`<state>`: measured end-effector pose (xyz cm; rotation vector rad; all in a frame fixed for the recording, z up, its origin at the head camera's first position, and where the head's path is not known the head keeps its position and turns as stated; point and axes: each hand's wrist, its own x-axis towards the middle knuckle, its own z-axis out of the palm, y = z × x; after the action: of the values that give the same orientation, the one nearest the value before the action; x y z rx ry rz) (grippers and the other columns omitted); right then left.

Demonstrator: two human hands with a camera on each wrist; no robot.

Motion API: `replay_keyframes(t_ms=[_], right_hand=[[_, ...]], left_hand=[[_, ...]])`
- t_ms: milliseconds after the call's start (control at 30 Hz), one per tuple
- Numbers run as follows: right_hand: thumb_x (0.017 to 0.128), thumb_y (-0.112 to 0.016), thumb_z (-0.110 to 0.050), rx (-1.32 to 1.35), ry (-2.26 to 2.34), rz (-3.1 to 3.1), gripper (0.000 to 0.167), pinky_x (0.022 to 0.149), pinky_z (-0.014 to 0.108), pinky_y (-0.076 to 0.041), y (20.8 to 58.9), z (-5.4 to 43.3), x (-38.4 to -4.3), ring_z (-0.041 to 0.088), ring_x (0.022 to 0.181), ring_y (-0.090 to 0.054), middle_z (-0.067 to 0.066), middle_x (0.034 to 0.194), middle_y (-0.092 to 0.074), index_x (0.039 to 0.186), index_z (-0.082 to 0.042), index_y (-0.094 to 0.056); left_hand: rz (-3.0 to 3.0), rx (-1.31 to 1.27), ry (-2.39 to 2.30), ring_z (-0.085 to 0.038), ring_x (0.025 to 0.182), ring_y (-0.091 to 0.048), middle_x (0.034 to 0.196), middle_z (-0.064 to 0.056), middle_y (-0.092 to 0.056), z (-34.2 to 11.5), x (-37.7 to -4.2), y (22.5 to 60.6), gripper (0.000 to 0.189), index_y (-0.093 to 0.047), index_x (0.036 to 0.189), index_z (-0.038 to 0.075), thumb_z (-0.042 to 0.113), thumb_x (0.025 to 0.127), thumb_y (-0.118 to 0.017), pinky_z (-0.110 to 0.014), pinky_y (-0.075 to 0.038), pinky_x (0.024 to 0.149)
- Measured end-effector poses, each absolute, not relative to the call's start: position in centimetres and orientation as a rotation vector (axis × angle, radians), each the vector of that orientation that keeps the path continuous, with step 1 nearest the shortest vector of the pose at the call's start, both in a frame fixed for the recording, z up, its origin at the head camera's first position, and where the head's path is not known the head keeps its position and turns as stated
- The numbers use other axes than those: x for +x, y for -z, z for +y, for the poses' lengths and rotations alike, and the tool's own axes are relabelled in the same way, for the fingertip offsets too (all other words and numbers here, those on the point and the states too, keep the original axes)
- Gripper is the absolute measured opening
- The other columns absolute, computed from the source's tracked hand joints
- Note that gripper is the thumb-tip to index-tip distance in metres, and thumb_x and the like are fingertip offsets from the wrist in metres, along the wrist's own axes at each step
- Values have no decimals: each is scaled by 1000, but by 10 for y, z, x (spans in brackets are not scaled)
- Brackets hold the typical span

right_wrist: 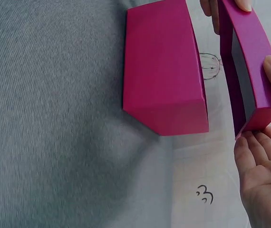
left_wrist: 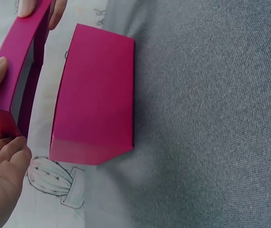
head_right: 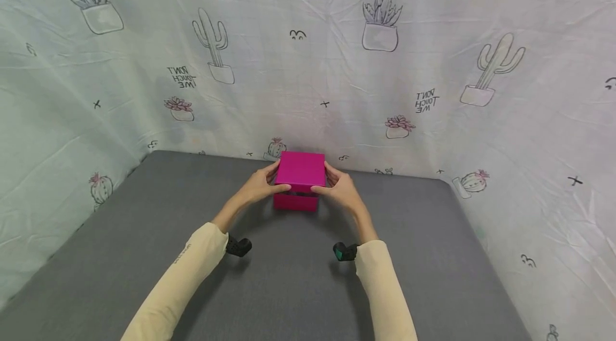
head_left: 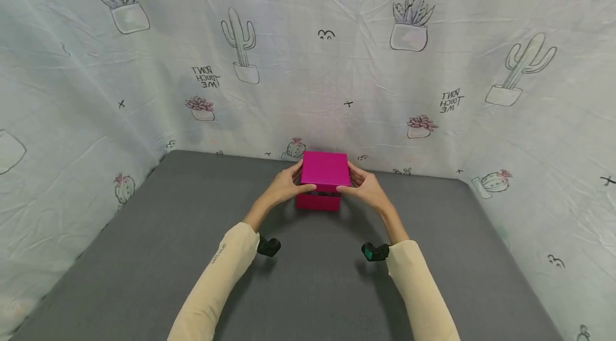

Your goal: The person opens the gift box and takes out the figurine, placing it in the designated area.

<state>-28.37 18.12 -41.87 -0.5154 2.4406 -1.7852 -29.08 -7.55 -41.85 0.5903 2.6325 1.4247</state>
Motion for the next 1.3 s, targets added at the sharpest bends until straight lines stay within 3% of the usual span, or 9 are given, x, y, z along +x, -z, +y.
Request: replay_keyframes(t_ms=[567,800,1300], right_hand=[[86,-73,-11,-551,1771,2472,81,106,35,-35,410,206,-273,28,138,-34,14,154,-28,151,-4,-25],[86,-73,-13,-508,1783,2463,82,106,33,-35,406,218,-270,27,138,-33,13,154,-27,151,-5,-24],[86,-72,-12,-485,1823,2434,81,103,29,-37,401,240,-266,28,138,-33,12,155,-27,151,-6,-24]], left_hand=[[2600,641,-1425,-23,137,-36,153,-13,-30,-52,-290,412,90,-15,153,5,31,87,-72,-38,-40,105],[2614,689,-1422,-24,133,-43,149,-15,-37,-41,-291,410,91,-16,153,5,31,87,-72,-39,-45,100],[2591,647,-1419,-23,138,-35,155,-12,-26,-18,-290,404,91,-18,152,4,32,86,-73,-38,-37,108]])
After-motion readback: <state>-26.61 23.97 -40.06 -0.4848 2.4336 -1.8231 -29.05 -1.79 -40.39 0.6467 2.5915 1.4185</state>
